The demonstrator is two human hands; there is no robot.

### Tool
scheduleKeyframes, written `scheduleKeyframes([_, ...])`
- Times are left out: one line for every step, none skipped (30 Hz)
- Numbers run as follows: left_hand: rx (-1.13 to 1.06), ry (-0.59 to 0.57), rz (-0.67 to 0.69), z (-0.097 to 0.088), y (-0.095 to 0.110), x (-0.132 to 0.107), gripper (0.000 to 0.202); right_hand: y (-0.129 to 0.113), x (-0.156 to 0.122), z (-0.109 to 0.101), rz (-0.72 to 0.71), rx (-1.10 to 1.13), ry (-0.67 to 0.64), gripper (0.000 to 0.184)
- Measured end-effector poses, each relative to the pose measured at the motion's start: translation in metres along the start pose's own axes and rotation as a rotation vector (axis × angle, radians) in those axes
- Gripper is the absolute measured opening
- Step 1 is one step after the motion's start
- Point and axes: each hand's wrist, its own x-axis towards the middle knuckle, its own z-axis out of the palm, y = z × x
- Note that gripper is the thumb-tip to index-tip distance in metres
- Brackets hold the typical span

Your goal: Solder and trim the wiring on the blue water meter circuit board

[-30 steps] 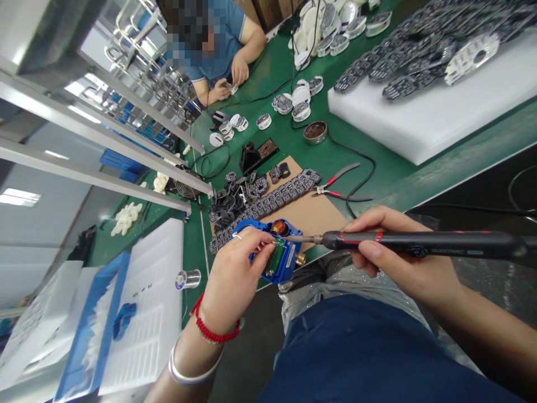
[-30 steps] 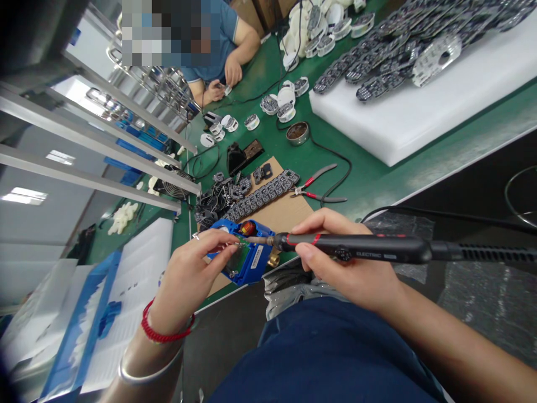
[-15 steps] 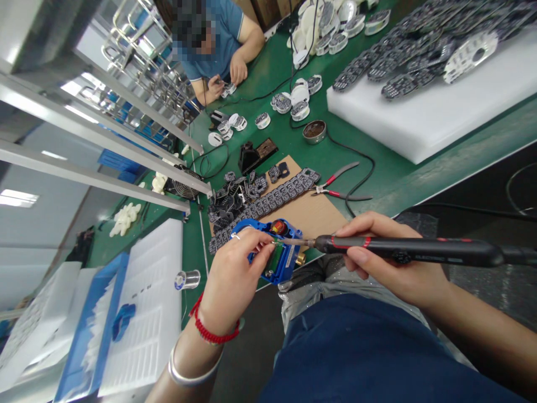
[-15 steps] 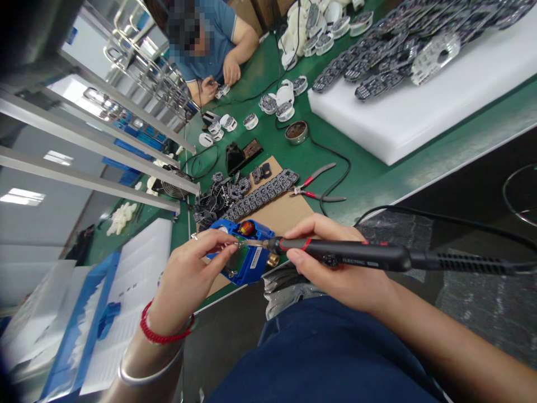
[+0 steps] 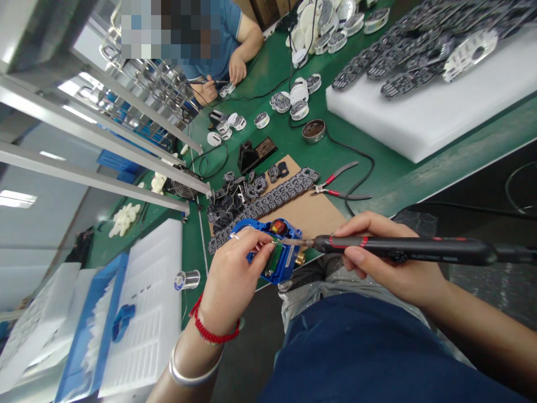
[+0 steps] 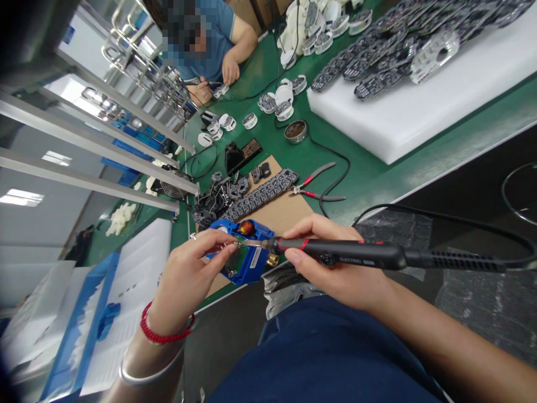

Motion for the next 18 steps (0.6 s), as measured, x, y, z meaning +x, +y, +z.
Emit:
scheduleKeyframes([0.0, -0.001, -0.002, -0.0001, 0.0, 0.0001, 0.008, -0.0002, 0.0, 0.0, -0.001, 0.004, 0.0, 0.01])
scheduleKeyframes([0.0, 0.0, -0.003, -0.0001, -0.0001, 0.0001, 0.008, -0.0004, -0.0001, -0.0001, -0.001, 0.006, -0.001, 0.01])
scheduleKeyframes([-0.001, 0.0, -0.005, -0.0002, -0.0001, 0.0001, 0.008, -0.0006, -0.0002, -0.0001, -0.001, 0.005, 0.0, 0.01])
scheduleKeyframes([-0.003, 0.0, -0.006, -0.0003, -0.0002, 0.0001, 0.008, -0.0007, -0.0002, -0.0002, -0.002, 0.003, 0.001, 0.01])
scheduleKeyframes([-0.004, 0.0, -0.007, -0.0003, -0.0003, 0.0002, 0.008, -0.0007, -0.0003, -0.0002, -0.001, 0.001, 0.0, 0.01])
scheduleKeyframes([-0.006, -0.001, -0.009, -0.0003, -0.0004, 0.0002, 0.008, -0.0008, -0.0003, -0.0002, -0.001, 0.0, -0.001, 0.01])
scheduleKeyframes([-0.007, -0.001, -0.01, -0.0002, -0.0004, 0.0003, 0.008, -0.0007, -0.0002, -0.0001, -0.001, 0.002, -0.004, 0.01])
scheduleKeyframes([-0.007, -0.002, -0.012, 0.0001, -0.0004, 0.0003, 0.008, -0.0007, -0.0002, 0.0, -0.001, 0.005, -0.007, 0.01])
scheduleKeyframes([-0.009, -0.002, -0.015, 0.0003, -0.0003, 0.0004, 0.008, -0.0006, -0.0001, 0.0002, 0.001, 0.008, -0.008, 0.01])
scheduleKeyframes([-0.011, -0.003, -0.017, 0.0006, -0.0002, 0.0004, 0.008, -0.0005, 0.0, 0.0004, 0.003, 0.009, -0.009, 0.01])
scheduleKeyframes([-0.014, -0.004, -0.019, 0.0009, 0.0, 0.0004, 0.008, -0.0005, 0.0, 0.0007, 0.005, 0.009, -0.009, 0.01])
scheduleKeyframes([-0.017, -0.004, -0.019, 0.0011, 0.0002, 0.0003, 0.008, -0.0004, 0.0, 0.0009, 0.008, 0.009, -0.01, 0.01])
scheduleKeyframes([-0.021, -0.003, -0.019, 0.0012, 0.0004, 0.0002, 0.007, -0.0003, -0.0001, 0.0012, 0.011, 0.01, -0.01, 0.01])
scheduleKeyframes([-0.024, -0.001, -0.019, 0.0012, 0.0005, 0.0, 0.007, -0.0003, -0.0003, 0.0014, 0.013, 0.011, -0.01, 0.011])
scheduleKeyframes([-0.026, 0.002, -0.018, 0.0012, 0.0005, -0.0001, 0.007, -0.0002, -0.0005, 0.0015, 0.014, 0.015, -0.009, 0.011])
scheduleKeyframes([-0.026, 0.004, -0.016, 0.0011, 0.0005, -0.0002, 0.007, -0.0001, -0.0007, 0.0016, 0.015, 0.019, -0.01, 0.011])
scheduleKeyframes([-0.027, 0.005, -0.015, 0.001, 0.0005, -0.0003, 0.007, -0.0001, -0.0009, 0.0016, 0.017, 0.023, -0.011, 0.01])
scheduleKeyframes([-0.026, 0.006, -0.014, 0.0008, 0.0005, -0.0003, 0.007, 0.0, -0.0009, 0.0016, 0.017, 0.027, -0.011, 0.01])
